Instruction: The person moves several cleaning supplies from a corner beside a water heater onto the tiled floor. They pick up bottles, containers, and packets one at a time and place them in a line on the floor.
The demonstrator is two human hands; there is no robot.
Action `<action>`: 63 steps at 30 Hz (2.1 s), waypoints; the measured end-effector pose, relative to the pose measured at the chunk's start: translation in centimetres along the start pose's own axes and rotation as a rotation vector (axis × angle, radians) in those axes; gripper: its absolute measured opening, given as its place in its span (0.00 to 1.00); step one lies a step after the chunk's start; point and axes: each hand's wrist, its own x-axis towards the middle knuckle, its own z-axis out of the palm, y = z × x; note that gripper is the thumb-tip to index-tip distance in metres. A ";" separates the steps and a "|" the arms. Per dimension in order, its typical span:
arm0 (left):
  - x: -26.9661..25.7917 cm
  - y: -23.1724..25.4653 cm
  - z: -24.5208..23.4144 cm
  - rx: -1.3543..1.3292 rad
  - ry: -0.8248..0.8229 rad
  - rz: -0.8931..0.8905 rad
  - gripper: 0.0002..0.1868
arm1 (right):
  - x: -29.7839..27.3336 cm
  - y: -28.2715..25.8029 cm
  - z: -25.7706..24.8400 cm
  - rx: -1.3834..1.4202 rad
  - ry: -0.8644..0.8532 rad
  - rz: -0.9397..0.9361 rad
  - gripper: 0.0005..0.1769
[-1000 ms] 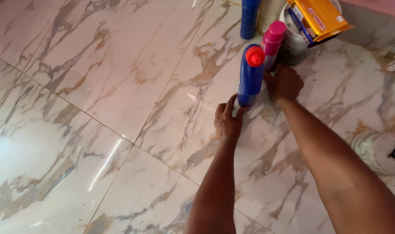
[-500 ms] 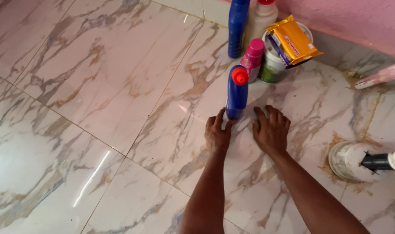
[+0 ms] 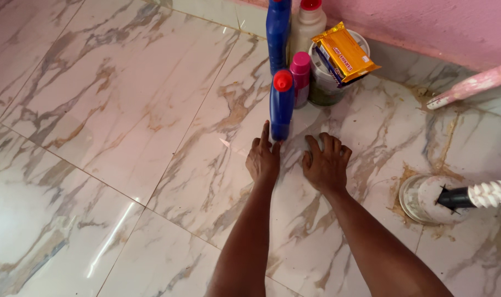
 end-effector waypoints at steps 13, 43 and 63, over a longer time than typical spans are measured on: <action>3.9 2.6 1.1 0.172 -0.053 -0.119 0.33 | 0.3 -0.1 0.2 -0.026 -0.032 0.021 0.25; -14.4 -2.2 -3.8 0.285 -0.640 0.011 0.40 | -9.7 6.3 0.7 -0.031 -0.284 -0.060 0.19; -29.2 24.3 -14.2 0.228 -0.312 0.467 0.42 | -15.5 15.5 -42.2 -0.586 -0.169 0.039 0.10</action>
